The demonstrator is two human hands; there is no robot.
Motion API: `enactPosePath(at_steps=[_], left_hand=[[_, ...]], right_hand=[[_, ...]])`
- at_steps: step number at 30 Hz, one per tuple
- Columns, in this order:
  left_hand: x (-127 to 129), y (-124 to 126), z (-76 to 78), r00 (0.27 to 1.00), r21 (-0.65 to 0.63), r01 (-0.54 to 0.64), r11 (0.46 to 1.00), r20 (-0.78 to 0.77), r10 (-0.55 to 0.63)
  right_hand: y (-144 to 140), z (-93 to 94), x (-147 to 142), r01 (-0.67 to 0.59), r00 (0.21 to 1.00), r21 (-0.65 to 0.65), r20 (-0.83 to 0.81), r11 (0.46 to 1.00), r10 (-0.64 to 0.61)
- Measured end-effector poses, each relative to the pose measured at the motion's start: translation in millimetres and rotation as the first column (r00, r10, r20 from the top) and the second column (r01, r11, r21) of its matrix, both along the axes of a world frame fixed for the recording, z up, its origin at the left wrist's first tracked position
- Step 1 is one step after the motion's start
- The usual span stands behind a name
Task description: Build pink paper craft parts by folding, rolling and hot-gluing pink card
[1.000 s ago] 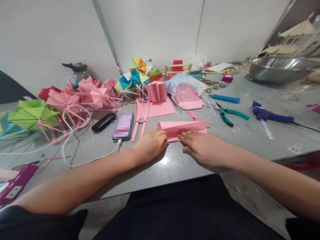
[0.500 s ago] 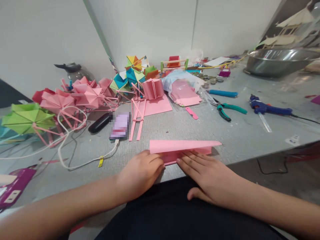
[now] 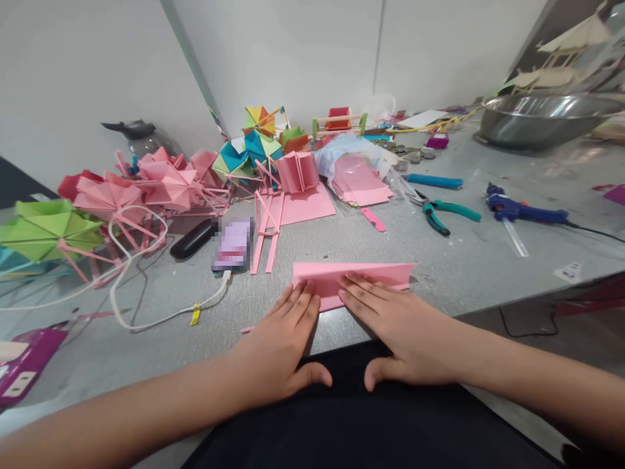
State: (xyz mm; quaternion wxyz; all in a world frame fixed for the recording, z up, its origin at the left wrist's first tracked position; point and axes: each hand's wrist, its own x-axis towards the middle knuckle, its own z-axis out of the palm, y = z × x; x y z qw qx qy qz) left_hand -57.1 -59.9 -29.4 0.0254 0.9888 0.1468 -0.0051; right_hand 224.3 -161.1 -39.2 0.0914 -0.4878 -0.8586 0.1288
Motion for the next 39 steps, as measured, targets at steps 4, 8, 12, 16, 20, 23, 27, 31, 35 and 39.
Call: enactPosePath(at_steps=[4, 8, 12, 16, 20, 23, 27, 31, 35, 39], left_hand=[[3, 12, -1.5, 0.998, -0.092, -0.05, 0.995, -0.04, 0.046], [5, 16, 0.4, 0.997, -0.137, -0.067, 0.988, -0.046, 0.062], [5, 20, 1.1, 0.998, -0.142, -0.05, 0.989, -0.039, 0.045], [7, 30, -0.2, 0.999, -0.125, -0.046, 0.991, -0.03, 0.043], [9, 31, 3.8, 0.998, -0.084, -0.035, 0.996, -0.06, 0.03], [7, 19, 8.3, 0.999, -0.062, 0.022, 0.998, -0.047, -0.025], [5, 7, 9.5, 0.999, -0.069, 0.047, 0.997, -0.012, -0.048], [7, 17, 4.8, 0.999, -0.115, 0.039, 0.993, 0.014, -0.038], [10, 34, 0.9, 0.999, -0.143, 0.025, 0.989, 0.034, -0.021], [14, 45, -0.4, 1.0, -0.139, 0.018, 0.99, -0.005, -0.019]], right_hand=[[13, 1.5, 4, -0.011, 0.999, -0.001, 0.04, 1.0, 0.011], [10, -3.4, -1, -0.045, 0.997, 0.084, 0.071, 0.995, 0.039], [-1, -5.6, -8, -0.096, 0.992, 0.127, 0.09, 0.987, 0.085], [2, 0.8, -7, -0.087, 0.995, 0.055, 0.043, 0.995, 0.085], [11, 9.3, -2, -0.072, 0.997, -0.044, -0.017, 0.996, 0.071], [17, 13.3, 1, -0.073, 0.997, -0.099, -0.042, 0.992, 0.069], [25, 15.3, 5, -0.076, 0.996, -0.127, -0.064, 0.989, 0.069], [38, 13.2, 11, -0.086, 0.996, -0.1, -0.046, 0.991, 0.082], [40, 6.7, 12, -0.075, 0.997, 0.03, 0.001, 0.997, 0.075], [29, 1.2, 8, -0.029, 0.999, 0.102, 0.039, 0.994, 0.025]])
